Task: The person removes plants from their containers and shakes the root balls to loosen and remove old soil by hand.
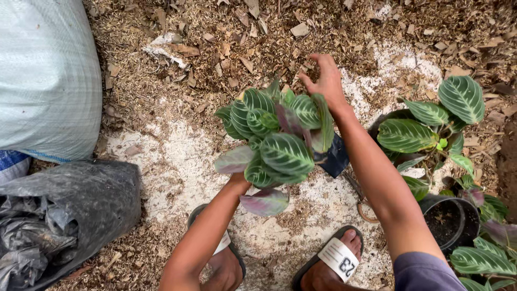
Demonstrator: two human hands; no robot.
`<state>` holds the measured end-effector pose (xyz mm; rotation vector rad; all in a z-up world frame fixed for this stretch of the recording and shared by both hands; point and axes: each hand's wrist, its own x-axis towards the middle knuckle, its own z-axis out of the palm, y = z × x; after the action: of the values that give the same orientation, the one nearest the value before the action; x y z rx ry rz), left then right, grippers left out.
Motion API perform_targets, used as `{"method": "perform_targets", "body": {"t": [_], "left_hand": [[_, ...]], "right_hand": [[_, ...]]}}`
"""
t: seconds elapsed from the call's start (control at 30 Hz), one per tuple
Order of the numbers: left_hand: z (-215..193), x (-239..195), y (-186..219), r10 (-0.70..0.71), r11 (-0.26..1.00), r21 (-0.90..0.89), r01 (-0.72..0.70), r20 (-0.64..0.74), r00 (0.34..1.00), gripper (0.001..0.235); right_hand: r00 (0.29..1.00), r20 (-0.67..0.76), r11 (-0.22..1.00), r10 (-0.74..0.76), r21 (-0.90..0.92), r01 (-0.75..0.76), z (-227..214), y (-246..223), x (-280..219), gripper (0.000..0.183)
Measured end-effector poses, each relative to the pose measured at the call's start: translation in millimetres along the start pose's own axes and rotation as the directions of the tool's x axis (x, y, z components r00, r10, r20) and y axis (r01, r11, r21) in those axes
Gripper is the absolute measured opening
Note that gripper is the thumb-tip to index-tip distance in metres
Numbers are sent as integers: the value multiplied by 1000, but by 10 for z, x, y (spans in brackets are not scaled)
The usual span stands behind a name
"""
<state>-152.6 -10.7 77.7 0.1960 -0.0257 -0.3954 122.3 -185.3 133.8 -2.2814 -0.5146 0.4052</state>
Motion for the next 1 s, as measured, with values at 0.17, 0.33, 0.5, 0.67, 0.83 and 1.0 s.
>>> {"method": "perform_targets", "body": {"t": [0.17,0.33,0.5,0.67,0.83,1.0], "left_hand": [[72,-5,-33,39,999,-34,-39,19,999,50],[62,171,87,132,987,-92,-130,22,991,50],[-28,368,260,266,947,-185,-262,-3,964,51],[-86,485,458,295,940,-174,-292,-13,955,51],[-64,334,483,292,946,-139,-294,-35,956,51],[-78,338,431,295,946,-124,-299,-49,954,52]], "right_hand": [[997,-11,943,71,-325,-71,218,-427,693,144],[973,230,899,18,-429,84,681,-822,934,132],[875,313,688,-369,-541,484,763,-415,479,65],[947,226,891,-229,-342,297,350,-129,76,33],[936,263,954,233,125,-273,-518,-431,-259,56],[855,296,904,425,-190,-383,-1292,-1083,-878,56]]}}
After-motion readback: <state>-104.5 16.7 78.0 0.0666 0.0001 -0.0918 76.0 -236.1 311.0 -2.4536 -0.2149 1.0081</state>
